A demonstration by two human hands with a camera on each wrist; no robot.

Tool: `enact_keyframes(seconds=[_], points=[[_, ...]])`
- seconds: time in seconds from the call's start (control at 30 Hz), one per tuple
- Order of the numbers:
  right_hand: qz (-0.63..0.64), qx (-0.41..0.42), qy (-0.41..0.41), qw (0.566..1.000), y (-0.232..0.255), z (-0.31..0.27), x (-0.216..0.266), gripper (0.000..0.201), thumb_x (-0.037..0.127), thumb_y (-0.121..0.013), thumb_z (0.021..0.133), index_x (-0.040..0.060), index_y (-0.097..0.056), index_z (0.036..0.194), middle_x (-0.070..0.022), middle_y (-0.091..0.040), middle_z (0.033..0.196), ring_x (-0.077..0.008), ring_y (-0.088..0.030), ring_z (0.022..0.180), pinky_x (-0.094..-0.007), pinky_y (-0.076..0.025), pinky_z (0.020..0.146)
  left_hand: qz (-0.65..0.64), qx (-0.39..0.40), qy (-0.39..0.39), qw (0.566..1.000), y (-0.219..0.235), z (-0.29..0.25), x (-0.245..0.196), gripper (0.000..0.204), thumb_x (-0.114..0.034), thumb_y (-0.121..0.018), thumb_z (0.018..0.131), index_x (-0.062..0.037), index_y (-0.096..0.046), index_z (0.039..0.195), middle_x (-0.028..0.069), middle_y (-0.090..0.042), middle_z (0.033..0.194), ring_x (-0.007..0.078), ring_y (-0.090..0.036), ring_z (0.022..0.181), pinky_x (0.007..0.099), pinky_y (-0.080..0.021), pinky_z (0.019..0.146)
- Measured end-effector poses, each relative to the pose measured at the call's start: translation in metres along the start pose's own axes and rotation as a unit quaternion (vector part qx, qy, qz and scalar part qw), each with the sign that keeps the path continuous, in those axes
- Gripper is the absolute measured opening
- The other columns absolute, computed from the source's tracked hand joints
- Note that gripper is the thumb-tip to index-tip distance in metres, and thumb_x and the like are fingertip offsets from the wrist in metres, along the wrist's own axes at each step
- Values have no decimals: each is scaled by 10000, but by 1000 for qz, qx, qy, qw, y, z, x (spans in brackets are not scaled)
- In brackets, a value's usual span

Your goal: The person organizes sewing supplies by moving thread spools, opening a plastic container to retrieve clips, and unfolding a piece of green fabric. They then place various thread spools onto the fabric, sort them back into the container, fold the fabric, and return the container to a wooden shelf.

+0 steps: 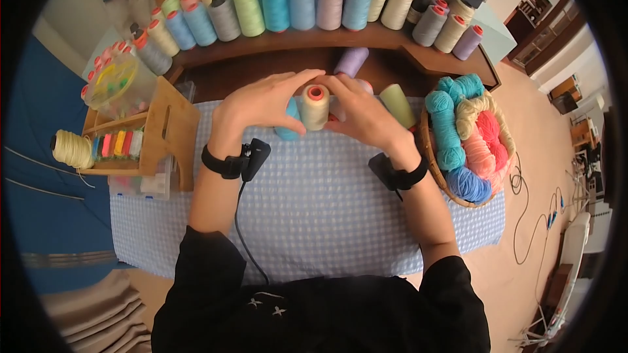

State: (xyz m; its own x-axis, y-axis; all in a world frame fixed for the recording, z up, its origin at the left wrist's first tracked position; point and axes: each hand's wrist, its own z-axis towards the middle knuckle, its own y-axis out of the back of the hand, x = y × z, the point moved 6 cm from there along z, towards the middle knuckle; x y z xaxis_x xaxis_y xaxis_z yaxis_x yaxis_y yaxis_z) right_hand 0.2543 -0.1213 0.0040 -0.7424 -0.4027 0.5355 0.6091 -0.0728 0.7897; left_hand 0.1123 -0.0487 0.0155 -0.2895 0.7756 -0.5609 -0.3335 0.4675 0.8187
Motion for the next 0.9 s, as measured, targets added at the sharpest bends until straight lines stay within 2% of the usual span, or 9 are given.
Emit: enact_keyframes(seconds=[0.1, 0.2, 0.3, 0.4, 0.5, 0.6, 0.63, 0.73, 0.9], points=[[-39, -18, -14, 999, -6, -4, -25, 651, 47, -740, 779, 124, -465, 1365, -150, -563, 1259, -371, -520, 1197, -495, -389, 1030, -2, 14, 33, 999, -1, 1, 0, 1017, -106, -849, 637, -156, -359, 1527, 154, -599, 1312, 322, -602, 1159, 391, -502, 963], [-188, -11, -11, 982, -18, -10, -39, 576, 41, -701, 803, 118, -525, 1347, -137, -567, 1292, -336, -523, 1202, -481, -386, 1036, -5, 66, 42, 997, -9, 5, -4, 993, -73, -824, 647, -192, -376, 1525, 149, -615, 1267, 325, -604, 1136, 396, -491, 982], [-278, 51, -9, 959, -25, -10, -46, 464, 27, -676, 805, 103, -615, 1259, -112, -584, 1288, -296, -524, 1208, -457, -391, 1016, 12, 113, 68, 991, -11, 2, -5, 950, -48, -802, 654, -199, -410, 1506, 144, -631, 1222, 332, -600, 1131, 406, -479, 1002], [-283, 36, -22, 958, -18, -7, -45, 393, 31, -687, 781, 95, -669, 1168, -82, -617, 1244, -272, -529, 1198, -435, -389, 997, 17, 100, 42, 994, -7, 1, -10, 909, -34, -788, 663, -188, -437, 1487, 141, -637, 1223, 334, -597, 1144, 416, -478, 999], [-270, -5, -23, 963, -4, -6, -38, 386, 66, -718, 762, 88, -671, 1144, -86, -655, 1157, -270, -567, 1144, -431, -416, 951, 18, 59, -4, 998, -9, 0, -1, 861, -16, -770, 666, -172, -469, 1458, 138, -642, 1230, 332, -596, 1159, 420, -478, 987], [-176, -51, -36, 982, 23, -3, -22, 393, 128, -767, 732, 68, -669, 1108, -112, -682, 1052, -296, -619, 1035, -423, -467, 883, 41, 41, 14, 998, -8, 1, 3, 796, 16, -741, 673, -152, -511, 1416, 138, -654, 1213, 335, -603, 1154, 423, -479, 981], [-151, -59, -20, 987, 32, -2, -12, 436, 181, -807, 706, 43, -652, 1090, -143, -688, 991, -343, -651, 947, -441, -511, 798, 50, 36, 33, 998, -5, 1, 2, 780, 25, -732, 674, -146, -520, 1405, 140, -658, 1203, 339, -605, 1149, 425, -479, 983], [-64, -9, -93, 994, 37, -3, 8, 468, 207, -824, 699, 26, -634, 1087, -159, -689, 949, -378, -656, 937, -463, -532, 776, 70, 18, 73, 995, 2, 0, -3, 739, 45, -708, 680, -135, -543, 1377, 145, -669, 1171, 351, -614, 1127, 429, -479, 986], [8, -8, 19, 1000, -1, -4, 27, 558, 233, -840, 704, 24, -612, 1169, -173, -652, 1055, -364, -649, 963, -431, -534, 807, 63, 17, 58, 996, -4, 1, 12, 833, 25, -747, 652, -172, -505, 1424, 142, -658, 1153, 345, -615, 1109, 408, -490, 971]])
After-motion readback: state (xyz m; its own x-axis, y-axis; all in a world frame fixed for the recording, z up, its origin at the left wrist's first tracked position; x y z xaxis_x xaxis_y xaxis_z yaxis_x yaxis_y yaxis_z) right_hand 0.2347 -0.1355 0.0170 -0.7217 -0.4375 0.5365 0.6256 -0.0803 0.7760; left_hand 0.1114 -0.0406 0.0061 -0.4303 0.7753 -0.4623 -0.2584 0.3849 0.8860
